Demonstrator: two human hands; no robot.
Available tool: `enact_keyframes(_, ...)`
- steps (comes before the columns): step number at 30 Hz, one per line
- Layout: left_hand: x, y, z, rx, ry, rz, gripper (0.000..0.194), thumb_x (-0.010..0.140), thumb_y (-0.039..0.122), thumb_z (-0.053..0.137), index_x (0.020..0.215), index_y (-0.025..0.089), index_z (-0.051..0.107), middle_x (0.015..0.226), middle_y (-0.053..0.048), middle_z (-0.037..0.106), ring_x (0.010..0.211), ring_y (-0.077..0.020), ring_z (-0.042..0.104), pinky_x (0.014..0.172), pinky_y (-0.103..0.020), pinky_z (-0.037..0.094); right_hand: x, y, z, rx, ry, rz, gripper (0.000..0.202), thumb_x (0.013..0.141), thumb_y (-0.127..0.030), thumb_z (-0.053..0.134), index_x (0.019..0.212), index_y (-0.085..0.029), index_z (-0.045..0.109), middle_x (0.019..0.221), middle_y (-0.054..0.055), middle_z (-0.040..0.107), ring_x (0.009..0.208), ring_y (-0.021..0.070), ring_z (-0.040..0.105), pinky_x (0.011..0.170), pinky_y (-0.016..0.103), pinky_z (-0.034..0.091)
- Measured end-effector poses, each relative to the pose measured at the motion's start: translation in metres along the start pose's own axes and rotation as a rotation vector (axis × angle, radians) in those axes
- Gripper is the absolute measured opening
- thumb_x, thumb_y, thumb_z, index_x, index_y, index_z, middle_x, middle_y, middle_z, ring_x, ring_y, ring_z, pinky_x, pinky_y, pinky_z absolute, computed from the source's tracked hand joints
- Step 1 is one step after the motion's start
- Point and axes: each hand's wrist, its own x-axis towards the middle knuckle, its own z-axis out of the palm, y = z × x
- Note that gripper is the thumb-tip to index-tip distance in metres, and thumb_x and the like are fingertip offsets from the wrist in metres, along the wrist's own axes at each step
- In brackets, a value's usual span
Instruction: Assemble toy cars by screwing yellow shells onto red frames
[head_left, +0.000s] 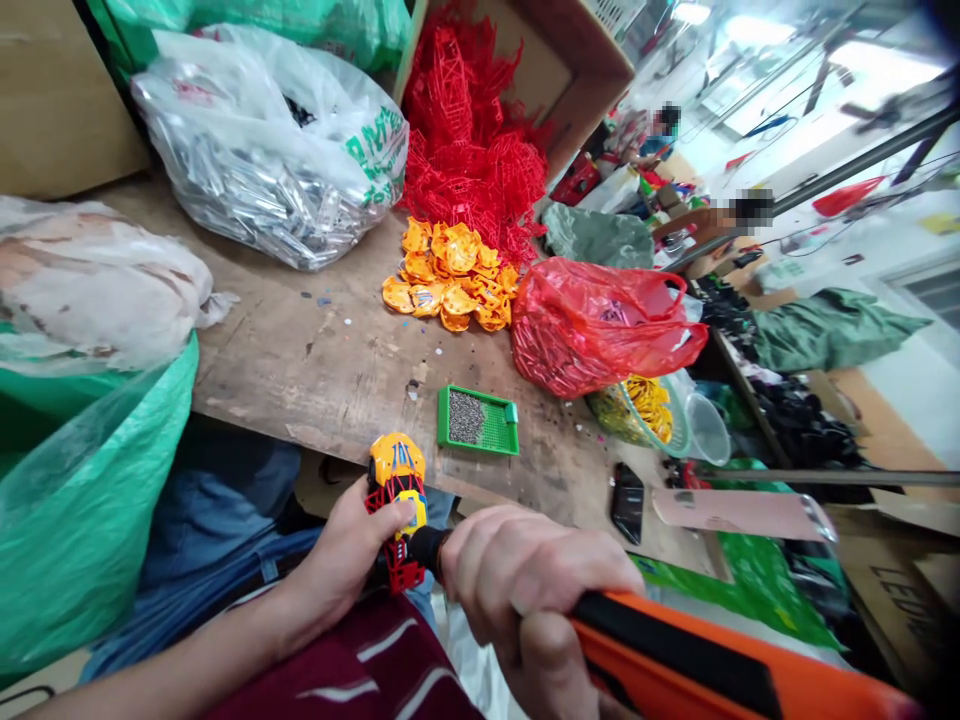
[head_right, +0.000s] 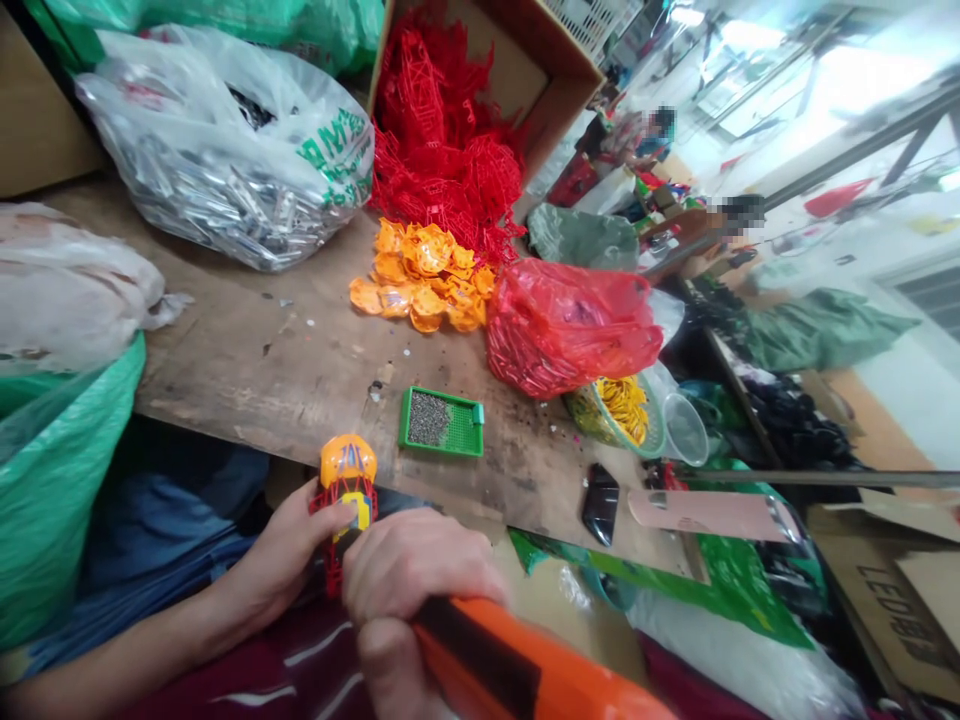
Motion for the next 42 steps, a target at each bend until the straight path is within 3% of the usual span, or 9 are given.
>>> enact_keyframes(6,-0.0001,0.0010,0.0000,-0.020,-0.003,0.006,0.024,0.075,0.025,0.070,0.095,0.015,0.061,0.082,0.000,0.061,0.075,-0.0137,0.050,0.068,-0.025,0.045,0.0002,0.0053,0.0005,0.051,0.024,-0.027,0.030,0.090,-0.027,0.054,0.064,-0.021,0.043,0.049,-0.006,0.044,0.040,0.0085,0.048,0.050,0.026,0.049)
enact_keyframes(13,-0.0004,0.0025,0.0023,-0.029,0.016,-0.002,0.023,0.074,0.023,0.070,0.093,0.015,0.061,0.078,0.001,0.060,0.072,-0.0138,0.050,0.065,-0.025,0.044,0.0025,0.0015,0.0058,0.056,0.081,0.009,0.033,0.089,-0.032,0.056,0.061,-0.022,0.041,0.047,-0.007,0.041,0.037,0.0091,0.045,0.045,0.027,0.046)
enact_keyframes(19,0.0003,0.0005,0.0034,-0.028,0.023,0.019,0.024,0.072,0.023,0.071,0.091,0.015,0.059,0.077,0.001,0.060,0.070,-0.0131,0.050,0.063,-0.025,0.044,-0.0047,0.0051,0.0057,0.060,0.157,0.009,0.020,0.088,-0.030,0.060,0.071,-0.024,0.049,0.049,-0.008,0.044,0.037,0.0105,0.048,0.051,0.031,0.049)
enact_keyframes(29,-0.0003,0.0021,0.0055,-0.064,0.038,0.018,0.024,0.069,0.024,0.072,0.087,0.015,0.060,0.073,0.003,0.059,0.067,-0.0124,0.049,0.062,-0.024,0.044,-0.0040,0.0061,0.0034,0.057,0.115,0.036,0.021,0.090,-0.030,0.058,0.073,-0.023,0.048,0.049,-0.007,0.045,0.042,0.0107,0.049,0.051,0.030,0.047)
enact_keyframes(42,-0.0003,0.0019,0.0055,-0.076,0.049,0.011,0.022,0.068,0.023,0.072,0.085,0.016,0.061,0.071,0.002,0.061,0.064,-0.0139,0.052,0.062,-0.025,0.045,-0.0032,0.0067,0.0041,0.034,0.115,0.058,0.024,0.095,-0.036,0.051,0.073,-0.026,0.046,0.045,-0.009,0.037,0.035,0.0108,0.039,0.044,0.028,0.045)
